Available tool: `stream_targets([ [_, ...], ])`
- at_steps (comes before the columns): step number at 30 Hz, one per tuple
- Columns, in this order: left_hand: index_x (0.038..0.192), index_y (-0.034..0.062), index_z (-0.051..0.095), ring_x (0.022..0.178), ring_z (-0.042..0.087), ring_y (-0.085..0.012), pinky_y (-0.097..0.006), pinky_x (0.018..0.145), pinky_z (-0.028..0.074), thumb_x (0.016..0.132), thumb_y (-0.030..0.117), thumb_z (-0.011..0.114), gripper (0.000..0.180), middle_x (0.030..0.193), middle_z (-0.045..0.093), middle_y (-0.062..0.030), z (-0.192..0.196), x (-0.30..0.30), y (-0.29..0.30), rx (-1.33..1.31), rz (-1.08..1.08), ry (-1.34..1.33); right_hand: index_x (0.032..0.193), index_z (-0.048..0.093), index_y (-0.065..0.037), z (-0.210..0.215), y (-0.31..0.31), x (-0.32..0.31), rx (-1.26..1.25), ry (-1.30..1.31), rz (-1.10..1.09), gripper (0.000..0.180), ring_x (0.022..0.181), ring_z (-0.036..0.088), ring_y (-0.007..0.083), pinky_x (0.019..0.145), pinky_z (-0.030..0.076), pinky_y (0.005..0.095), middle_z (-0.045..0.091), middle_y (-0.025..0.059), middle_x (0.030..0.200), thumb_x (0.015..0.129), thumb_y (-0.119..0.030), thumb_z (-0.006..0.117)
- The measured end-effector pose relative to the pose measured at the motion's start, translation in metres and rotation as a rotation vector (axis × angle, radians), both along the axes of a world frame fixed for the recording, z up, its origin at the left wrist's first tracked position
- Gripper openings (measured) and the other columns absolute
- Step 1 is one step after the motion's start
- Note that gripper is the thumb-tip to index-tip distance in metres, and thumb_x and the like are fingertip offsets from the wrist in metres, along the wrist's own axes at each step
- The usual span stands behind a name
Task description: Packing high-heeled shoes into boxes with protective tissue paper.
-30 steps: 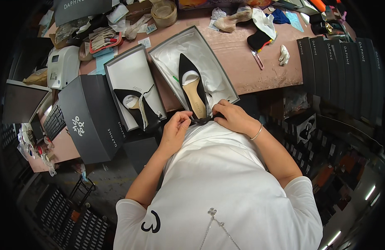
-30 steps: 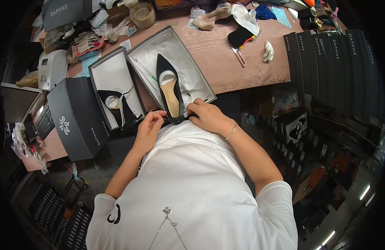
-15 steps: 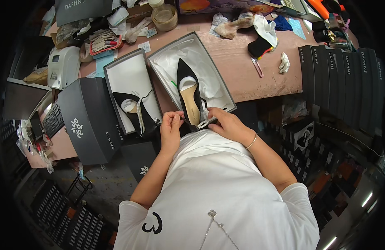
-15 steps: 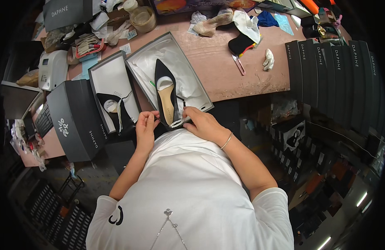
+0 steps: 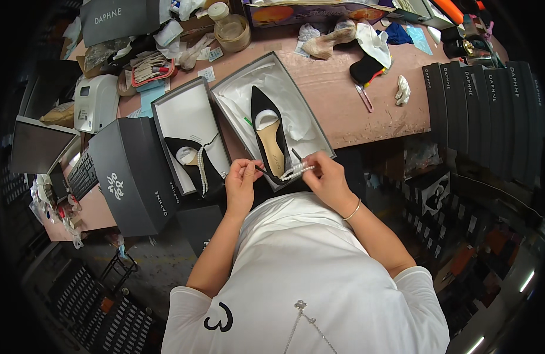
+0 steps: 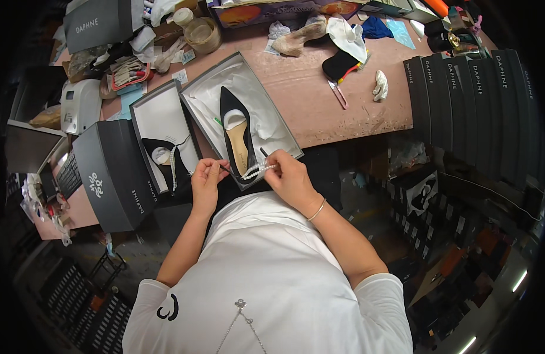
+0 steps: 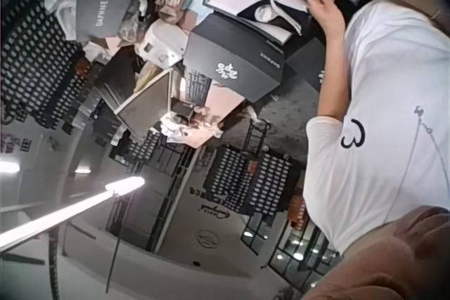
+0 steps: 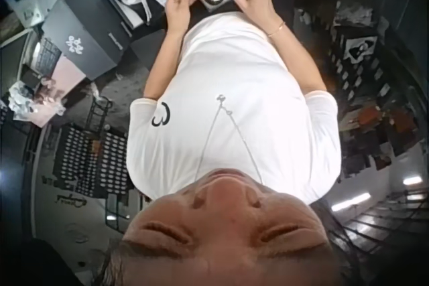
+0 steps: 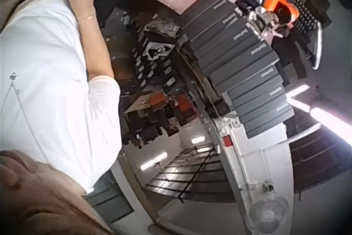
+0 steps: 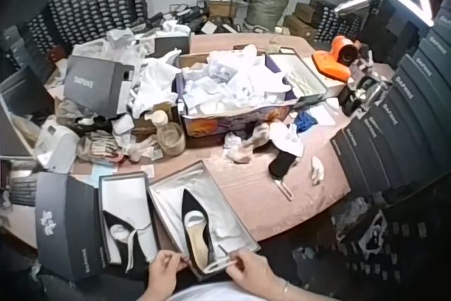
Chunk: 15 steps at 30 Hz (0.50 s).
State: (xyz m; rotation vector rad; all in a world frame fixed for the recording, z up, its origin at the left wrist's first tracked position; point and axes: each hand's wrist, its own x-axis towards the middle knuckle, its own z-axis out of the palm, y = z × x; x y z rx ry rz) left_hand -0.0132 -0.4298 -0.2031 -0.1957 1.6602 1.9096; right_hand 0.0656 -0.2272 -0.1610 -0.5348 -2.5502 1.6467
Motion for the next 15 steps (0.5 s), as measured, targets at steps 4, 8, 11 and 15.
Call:
stream_targets([
  [4, 0.097, -0.0016, 0.058, 0.087, 0.062, -0.0118, -0.025, 0.080, 0.050, 0.097, 0.014, 0.055, 0.016, 0.107, 0.064, -0.0109, 0.011, -0.019, -0.006, -0.349, -0.307, 0.110, 0.096, 0.057, -0.001, 0.025, 0.003, -0.011, 0.138, 0.226, 0.025, 0.026, 0.086, 0.065, 0.0309, 0.072, 0.054, 0.0348, 0.062, 0.0137, 0.096, 0.073, 0.006, 0.064],
  [8, 0.119, -0.0035, 0.057, 0.104, 0.061, -0.0193, -0.030, 0.091, 0.046, 0.093, 0.022, 0.062, 0.036, 0.118, 0.062, -0.0140, 0.063, -0.027, 0.013, -0.127, -0.262, 0.314, 0.097, 0.059, -0.003, 0.047, -0.010, -0.029, 0.370, 0.446, 0.309, 0.034, 0.099, 0.060, 0.0324, 0.082, 0.051, 0.0394, 0.059, 0.0129, 0.104, 0.066, 0.004, 0.067],
  [11, 0.122, -0.0051, 0.055, 0.098, 0.061, -0.0136, -0.027, 0.088, 0.047, 0.099, 0.020, 0.054, 0.034, 0.111, 0.063, -0.0103, 0.072, -0.041, 0.029, 0.257, -0.274, -0.073, 0.096, 0.059, -0.005, 0.059, -0.024, -0.038, 0.463, 0.440, 0.509, 0.034, 0.098, 0.059, 0.0283, 0.084, 0.048, 0.0393, 0.060, 0.0097, 0.103, 0.063, -0.002, 0.069],
  [15, 0.116, -0.0032, 0.059, 0.084, 0.059, -0.0108, -0.024, 0.078, 0.048, 0.100, 0.017, 0.050, 0.027, 0.089, 0.064, -0.0044, 0.066, -0.045, 0.029, 0.239, -0.381, 0.094, 0.098, 0.061, -0.005, 0.066, -0.027, -0.030, 0.363, 0.322, 0.468, 0.031, 0.094, 0.061, 0.0261, 0.083, 0.048, 0.0381, 0.062, 0.0090, 0.102, 0.069, -0.004, 0.072],
])
